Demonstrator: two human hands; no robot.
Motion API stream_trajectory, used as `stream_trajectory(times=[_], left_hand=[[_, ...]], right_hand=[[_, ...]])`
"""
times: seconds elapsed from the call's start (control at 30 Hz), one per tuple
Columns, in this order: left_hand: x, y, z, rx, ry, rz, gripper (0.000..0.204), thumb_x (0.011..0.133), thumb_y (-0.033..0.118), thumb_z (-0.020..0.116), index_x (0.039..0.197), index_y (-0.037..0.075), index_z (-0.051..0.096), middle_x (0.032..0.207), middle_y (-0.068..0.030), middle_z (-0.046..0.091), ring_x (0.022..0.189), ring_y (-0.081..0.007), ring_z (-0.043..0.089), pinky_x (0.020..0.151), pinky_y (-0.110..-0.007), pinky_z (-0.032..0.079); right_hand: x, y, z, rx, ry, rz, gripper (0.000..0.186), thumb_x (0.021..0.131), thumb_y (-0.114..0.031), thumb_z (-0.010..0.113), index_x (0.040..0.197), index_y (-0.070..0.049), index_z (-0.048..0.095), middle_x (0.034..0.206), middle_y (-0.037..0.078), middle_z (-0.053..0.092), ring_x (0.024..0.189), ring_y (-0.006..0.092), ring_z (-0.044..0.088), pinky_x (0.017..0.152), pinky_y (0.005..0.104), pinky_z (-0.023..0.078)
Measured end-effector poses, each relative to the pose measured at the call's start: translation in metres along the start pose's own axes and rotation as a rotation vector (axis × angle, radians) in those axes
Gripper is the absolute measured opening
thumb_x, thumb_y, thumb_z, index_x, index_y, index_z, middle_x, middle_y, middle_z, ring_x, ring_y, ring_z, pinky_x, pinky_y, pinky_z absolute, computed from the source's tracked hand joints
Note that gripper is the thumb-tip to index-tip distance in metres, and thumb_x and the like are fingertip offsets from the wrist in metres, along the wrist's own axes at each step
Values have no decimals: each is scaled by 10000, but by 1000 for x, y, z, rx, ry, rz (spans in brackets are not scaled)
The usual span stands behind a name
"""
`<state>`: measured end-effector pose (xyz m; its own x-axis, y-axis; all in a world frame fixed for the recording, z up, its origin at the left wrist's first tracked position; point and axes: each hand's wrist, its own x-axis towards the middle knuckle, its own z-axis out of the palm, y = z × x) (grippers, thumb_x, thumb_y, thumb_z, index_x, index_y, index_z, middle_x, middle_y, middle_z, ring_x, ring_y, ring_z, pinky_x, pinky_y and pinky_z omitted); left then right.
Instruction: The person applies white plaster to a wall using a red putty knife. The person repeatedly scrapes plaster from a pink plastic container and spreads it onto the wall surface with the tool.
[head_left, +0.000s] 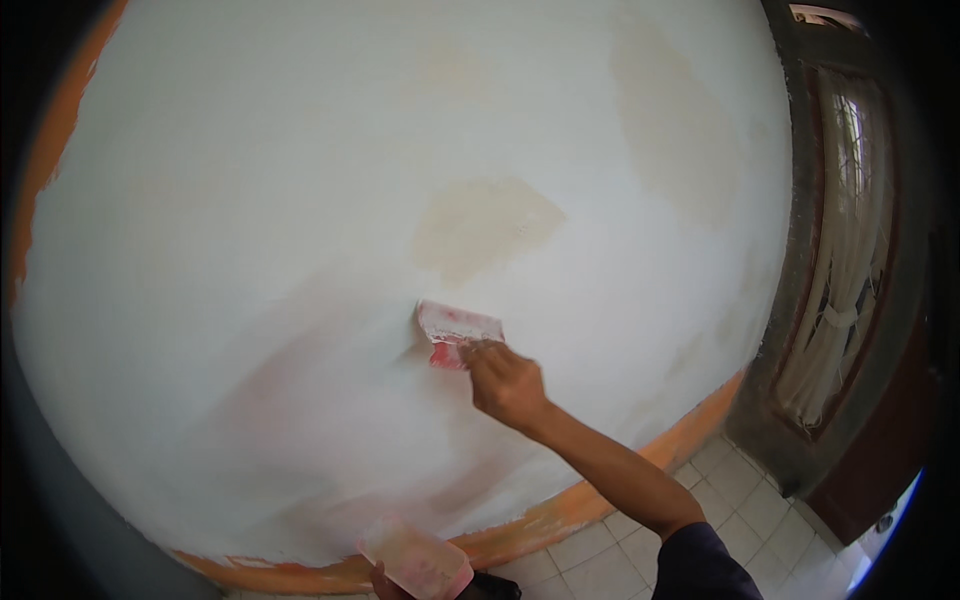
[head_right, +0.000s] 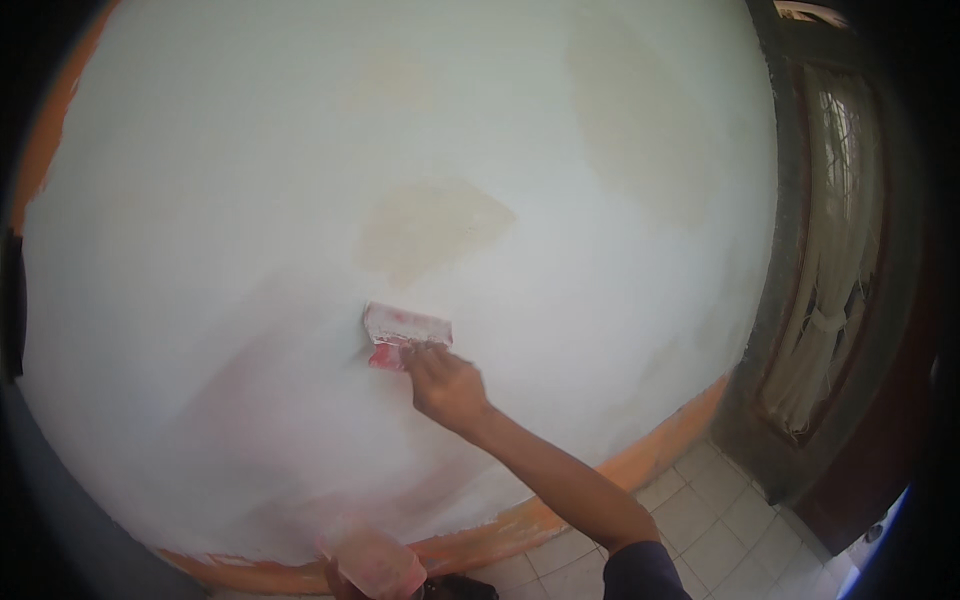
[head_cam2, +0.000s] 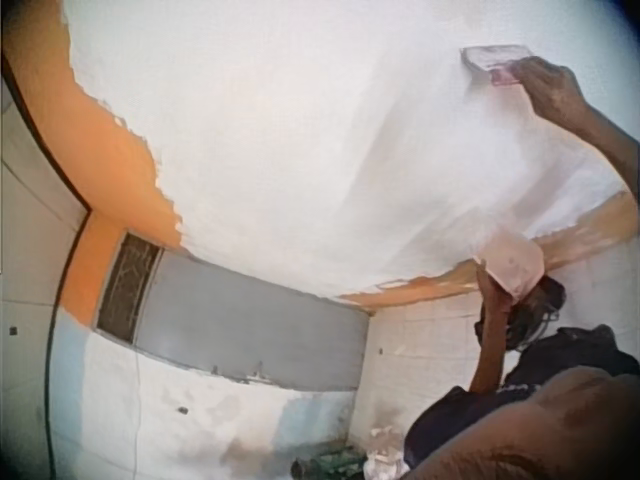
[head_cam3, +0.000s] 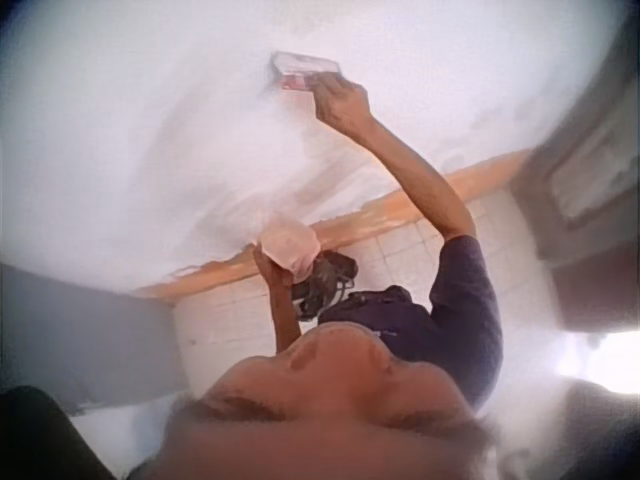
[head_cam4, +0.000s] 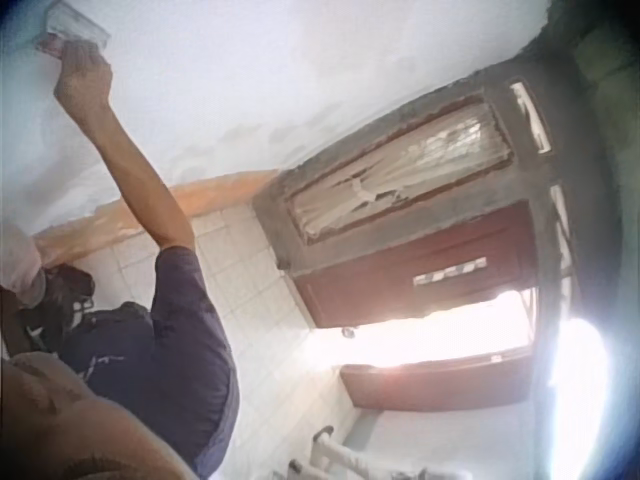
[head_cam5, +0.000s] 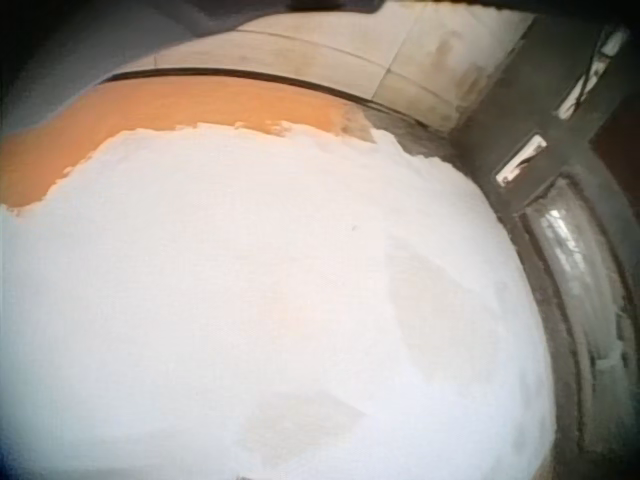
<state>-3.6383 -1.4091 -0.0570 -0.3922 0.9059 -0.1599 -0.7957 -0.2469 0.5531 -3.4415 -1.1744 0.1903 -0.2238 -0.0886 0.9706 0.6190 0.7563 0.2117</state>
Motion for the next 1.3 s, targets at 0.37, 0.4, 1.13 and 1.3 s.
stream_trajectory(times=[0.37,0.4,1.13,1.3], left_hand=[[-62,-5,-2,-4,-40,-34,595,879,478,483,1268,27,508,1198,-133,603,1075,-323,593,929,-499,495],[-67,-6,-6,-5,-36,-33,598,878,479,484,1269,27,506,1199,-133,602,1077,-324,592,930,-500,494],[-60,31,-21,-8,-7,-70,658,853,511,494,1308,36,474,1231,-141,586,1108,-335,575,945,-511,477],[-58,31,-22,2,-18,-79,673,847,519,496,1317,38,467,1238,-143,582,1115,-337,571,949,-513,473]], right_hand=[[45,95,-92,-190,303,166,203,701,101,644,875,-2,658,814,146,662,707,290,650,581,344,520],[33,79,-85,-153,293,152,231,676,116,640,875,0,653,812,144,658,716,290,650,581,346,522],[88,3,7,-205,214,-17,242,672,50,619,909,13,641,867,130,637,776,262,637,586,338,543],[67,-47,0,15,10,-49,235,669,54,630,896,-5,645,814,107,637,728,241,635,535,332,526]])
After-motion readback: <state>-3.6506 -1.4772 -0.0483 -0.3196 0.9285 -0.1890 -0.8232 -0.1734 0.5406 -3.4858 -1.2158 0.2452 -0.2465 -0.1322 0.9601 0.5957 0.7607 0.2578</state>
